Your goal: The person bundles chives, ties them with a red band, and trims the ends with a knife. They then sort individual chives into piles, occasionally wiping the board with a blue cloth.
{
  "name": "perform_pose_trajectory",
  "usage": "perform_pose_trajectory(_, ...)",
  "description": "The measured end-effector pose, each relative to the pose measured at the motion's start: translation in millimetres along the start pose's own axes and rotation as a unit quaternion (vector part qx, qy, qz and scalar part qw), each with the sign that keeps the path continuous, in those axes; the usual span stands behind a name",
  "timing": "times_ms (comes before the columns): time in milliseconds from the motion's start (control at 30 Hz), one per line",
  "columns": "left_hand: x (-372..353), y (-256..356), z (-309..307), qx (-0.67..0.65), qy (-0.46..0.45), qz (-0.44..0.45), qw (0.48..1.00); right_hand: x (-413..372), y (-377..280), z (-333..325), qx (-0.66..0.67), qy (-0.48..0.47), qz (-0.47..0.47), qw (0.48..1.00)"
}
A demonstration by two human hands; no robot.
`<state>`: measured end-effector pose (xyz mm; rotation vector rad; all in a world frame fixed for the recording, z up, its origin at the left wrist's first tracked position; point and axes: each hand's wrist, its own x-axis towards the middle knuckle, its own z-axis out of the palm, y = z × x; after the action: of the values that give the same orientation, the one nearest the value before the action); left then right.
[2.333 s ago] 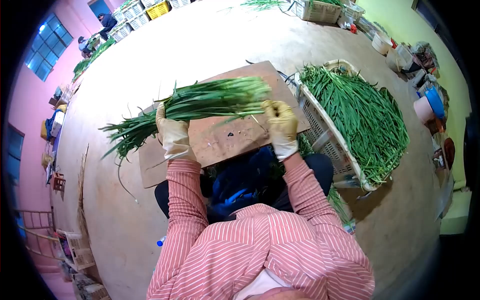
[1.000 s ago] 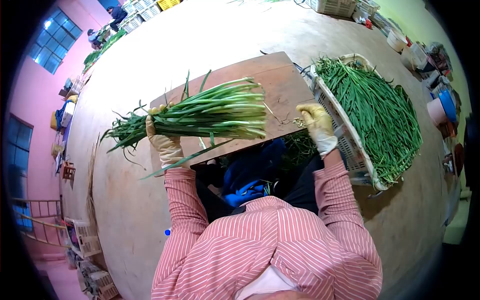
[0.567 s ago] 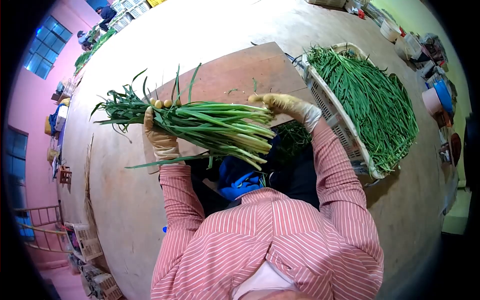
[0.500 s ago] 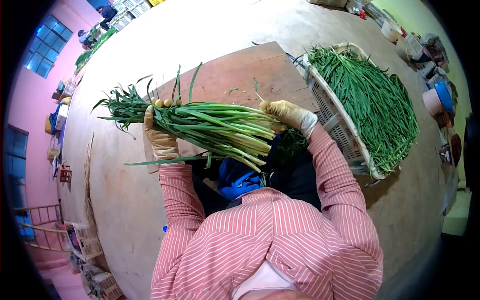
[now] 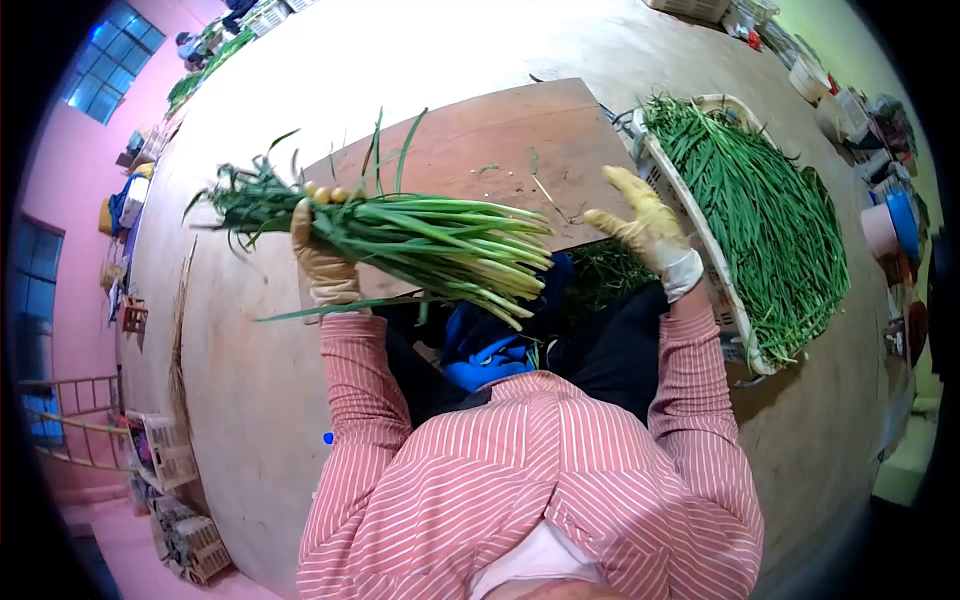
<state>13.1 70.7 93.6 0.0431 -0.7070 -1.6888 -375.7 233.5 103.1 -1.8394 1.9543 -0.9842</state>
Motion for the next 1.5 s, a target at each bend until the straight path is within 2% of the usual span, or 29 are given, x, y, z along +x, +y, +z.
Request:
perform_pose_trajectory(67,4.1,-12.6,22.2,0.025,0.039,-0.029,0.998,12.1,-44.3,9.2,0.097,-0.039,-0.117,0.988)
perform_pose_trajectory(133,8.0,-24.9,56.8,0.057,0.060,-0.050,0.995,7.8,-80.0,32.9,-0.015,-0.034,-0.209,0.977)
perform_pose_trajectory(233,15.3,-39.3,92.5,0.076,0.100,-0.073,0.989,-5.7,-121.2,63.2,-0.161,-0.056,-0.160,0.972)
perform_pose_trajectory(300,17.2,-45.3,104.5,0.140,0.141,-0.073,0.977,0.7,-120.2,81.4,-0.163,-0.016,-0.147,0.975)
perform_pose_trajectory(367,17.9,-50.9,103.0,0.150,0.128,-0.117,0.973,7.3,-119.0,88.6,-0.163,0.023,-0.129,0.978)
perform_pose_trajectory(400,12.4,-56.3,112.1,0.184,0.109,-0.107,0.971,14.5,-118.5,88.5,-0.150,0.060,-0.135,0.978)
perform_pose_trajectory(467,15.0,-71.9,107.0,0.145,0.085,-0.113,0.979,24.9,-125.0,86.7,-0.126,0.129,-0.164,0.970)
perform_pose_trajectory(567,8.9,-82.4,126.9,0.177,0.110,-0.103,0.973,34.6,-122.2,92.9,-0.063,0.120,-0.148,0.980)
perform_pose_trajectory(633,2.4,-86.5,137.2,0.202,0.126,-0.086,0.967,37.7,-118.5,96.9,-0.073,0.165,-0.153,0.972)
perform_pose_trajectory(700,-3.2,-91.7,143.4,0.337,0.100,-0.040,0.936,40.4,-114.4,97.9,0.054,0.173,-0.173,0.968)
perform_pose_trajectory(733,-6.1,-94.9,149.0,0.369,0.078,-0.010,0.926,39.5,-118.8,91.8,0.086,0.212,-0.211,0.950)
perform_pose_trajectory(767,-6.5,-96.7,150.6,0.363,0.070,-0.011,0.929,38.5,-119.4,92.2,0.078,0.219,-0.210,0.950)
perform_pose_trajectory(833,-6.5,-96.2,153.3,0.343,0.042,-0.040,0.938,38.3,-117.6,96.4,0.105,0.206,-0.149,0.961)
perform_pose_trajectory(900,-10.1,-98.4,161.5,0.369,0.040,-0.040,0.928,40.6,-115.7,92.6,0.108,0.217,-0.170,0.955)
perform_pose_trajectory(1033,-12.6,-101.6,171.3,0.283,0.064,-0.060,0.955,37.0,-118.7,78.9,0.081,0.219,-0.183,0.955)
perform_pose_trajectory(1133,-11.8,-102.9,173.9,0.288,0.015,-0.039,0.957,42.8,-115.2,78.7,0.181,0.218,-0.230,0.931)
perform_pose_trajectory(1233,-12.1,-101.4,173.5,0.350,0.011,-0.052,0.935,44.8,-105.6,83.0,0.214,0.181,-0.227,0.933)
perform_pose_trajectory(1267,-12.1,-101.4,173.0,0.408,-0.026,-0.042,0.912,51.2,-99.7,92.6,0.210,0.220,-0.235,0.923)
perform_pose_trajectory(1300,-11.7,-101.6,172.9,0.463,-0.063,-0.032,0.884,54.2,-92.7,96.6,0.211,0.219,-0.234,0.924)
perform_pose_trajectory(1333,-6.9,-100.2,187.7,0.399,-0.014,-0.104,0.911,55.3,-86.1,100.8,0.288,0.186,-0.199,0.918)
perform_pose_trajectory(1367,-1.4,-97.6,195.1,0.400,-0.008,-0.105,0.911,54.5,-81.5,104.8,0.364,0.149,-0.162,0.905)
perform_pose_trajectory(1400,4.4,-94.6,198.8,0.432,-0.046,-0.170,0.884,53.1,-78.9,108.2,0.439,0.108,-0.121,0.884)
perform_pose_trajectory(1433,7.7,-91.6,198.6,0.460,-0.078,-0.238,0.852,46.3,-75.6,101.4,0.566,0.036,-0.106,0.817)
perform_pose_trajectory(1500,15.5,-87.4,191.3,0.619,-0.214,-0.111,0.748,44.5,-63.6,88.6,0.509,-0.012,-0.007,0.861)
